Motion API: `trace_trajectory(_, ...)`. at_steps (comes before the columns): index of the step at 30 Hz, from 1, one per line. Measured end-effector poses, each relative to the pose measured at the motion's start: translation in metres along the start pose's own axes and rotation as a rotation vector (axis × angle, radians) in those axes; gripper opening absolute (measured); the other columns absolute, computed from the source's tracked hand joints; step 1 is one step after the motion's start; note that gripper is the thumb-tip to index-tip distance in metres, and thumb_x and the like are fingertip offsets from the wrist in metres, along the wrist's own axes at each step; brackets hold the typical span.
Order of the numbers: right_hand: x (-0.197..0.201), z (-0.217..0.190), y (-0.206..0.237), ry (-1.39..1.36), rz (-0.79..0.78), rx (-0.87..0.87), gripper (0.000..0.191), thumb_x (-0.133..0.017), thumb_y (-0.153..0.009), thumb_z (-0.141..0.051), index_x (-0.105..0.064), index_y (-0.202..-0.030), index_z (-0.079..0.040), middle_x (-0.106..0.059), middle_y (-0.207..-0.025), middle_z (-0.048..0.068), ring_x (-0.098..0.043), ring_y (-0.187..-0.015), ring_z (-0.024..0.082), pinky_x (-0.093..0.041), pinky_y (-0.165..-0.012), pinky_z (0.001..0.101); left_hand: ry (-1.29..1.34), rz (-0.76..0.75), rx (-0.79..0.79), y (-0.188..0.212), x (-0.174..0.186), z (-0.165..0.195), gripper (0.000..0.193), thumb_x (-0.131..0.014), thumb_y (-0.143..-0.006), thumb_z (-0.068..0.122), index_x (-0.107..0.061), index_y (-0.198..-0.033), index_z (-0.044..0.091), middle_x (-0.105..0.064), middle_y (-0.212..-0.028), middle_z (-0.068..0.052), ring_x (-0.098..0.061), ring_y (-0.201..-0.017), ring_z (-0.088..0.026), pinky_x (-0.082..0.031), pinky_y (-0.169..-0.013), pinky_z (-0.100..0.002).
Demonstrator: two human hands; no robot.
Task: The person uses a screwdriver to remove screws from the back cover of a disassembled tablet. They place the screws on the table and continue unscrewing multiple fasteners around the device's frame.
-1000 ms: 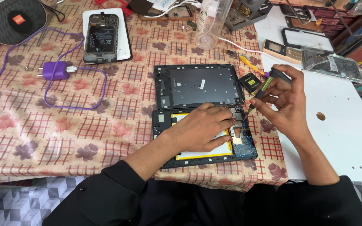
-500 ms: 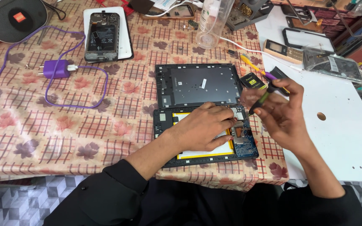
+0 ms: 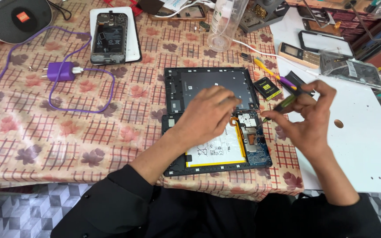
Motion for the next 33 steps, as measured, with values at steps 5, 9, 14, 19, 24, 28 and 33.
trace_trajectory(5,-0.003,-0.01,0.001,-0.389,-0.222,0.174,0.057,-0.061,-0.094,0.006,-0.016,-0.126,-0.007,-0.066,-0.113,0.021,-0.072,-0.106,0.025,-0.061,-0.094,0.0338,-0.059,0.002,0.041,0.006,0.006,-0.002,0.032,-0.065,-0.088,0.009,-0.07,-0.12,0.004,-0.065,-0.115,-0.008,-0.057,-0.113,-0.026,-0.045,-0.094,-0.042)
trace_trajectory(9,-0.007,-0.016,-0.006,-0.309,-0.088,0.213,0.067,-0.072,-0.095,0.01,-0.019,-0.134,-0.007,-0.066,-0.123,0.025,-0.073,-0.109,0.028,-0.065,-0.096,0.0366,-0.155,-0.027,0.044,0.005,0.006,-0.001,0.029,-0.067,-0.089,0.011,-0.071,-0.117,0.005,-0.065,-0.115,-0.007,-0.057,-0.114,-0.025,-0.043,-0.097,-0.041)
trace_trajectory(14,-0.004,-0.015,0.002,-0.371,-0.172,0.118,0.063,-0.069,-0.089,0.004,-0.019,-0.126,-0.007,-0.061,-0.122,0.027,-0.071,-0.108,0.024,-0.063,-0.088,0.03,-0.346,-0.039,0.074,0.002,0.006,-0.002,0.031,-0.067,-0.082,0.007,-0.073,-0.113,0.008,-0.066,-0.116,-0.006,-0.057,-0.116,-0.023,-0.043,-0.1,-0.045)
trace_trajectory(19,0.001,-0.013,0.01,-0.087,-0.019,0.211,0.07,-0.076,-0.092,0.008,-0.021,-0.133,-0.005,-0.069,-0.106,0.022,-0.075,-0.095,0.026,-0.062,-0.077,0.0328,-0.427,0.213,0.107,0.001,0.034,-0.015,0.028,-0.07,-0.086,0.01,-0.074,-0.113,0.008,-0.064,-0.122,-0.006,-0.055,-0.121,-0.025,-0.042,-0.103,-0.046)
trace_trajectory(24,-0.004,-0.021,0.012,-0.308,-0.175,0.232,0.055,-0.059,-0.096,0.008,-0.016,-0.129,-0.003,-0.067,-0.117,0.02,-0.07,-0.1,0.026,-0.061,-0.083,0.0297,-0.582,0.399,0.217,0.006,0.069,-0.03,0.022,-0.074,-0.088,0.012,-0.074,-0.111,0.011,-0.062,-0.124,-0.005,-0.053,-0.122,-0.025,-0.041,-0.103,-0.046)
trace_trajectory(28,-0.006,-0.029,0.008,0.073,-0.019,0.226,0.069,-0.076,-0.091,0.005,-0.021,-0.132,-0.002,-0.071,-0.092,0.018,-0.075,-0.081,0.024,-0.061,-0.072,0.0305,-0.636,0.42,0.274,0.011,0.077,-0.03,0.023,-0.075,-0.09,0.014,-0.074,-0.112,0.008,-0.061,-0.125,-0.005,-0.052,-0.119,-0.026,-0.041,-0.101,-0.046)
trace_trajectory(33,-0.009,-0.032,0.004,-0.281,-0.199,0.303,0.061,-0.059,-0.095,0.01,-0.014,-0.135,0.001,-0.065,-0.12,0.02,-0.069,-0.112,0.029,-0.062,-0.091,0.033,-0.686,0.395,0.28,0.011,0.07,-0.029,0.023,-0.074,-0.087,0.015,-0.074,-0.108,0.007,-0.063,-0.121,-0.008,-0.053,-0.117,-0.027,-0.041,-0.1,-0.047)
Point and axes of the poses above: each hand's wrist, its own y-axis away from the middle knuckle, its own x-axis out of the back of the hand, z = x × y, the point moved 2 cm from there along -y, towards the middle knuckle
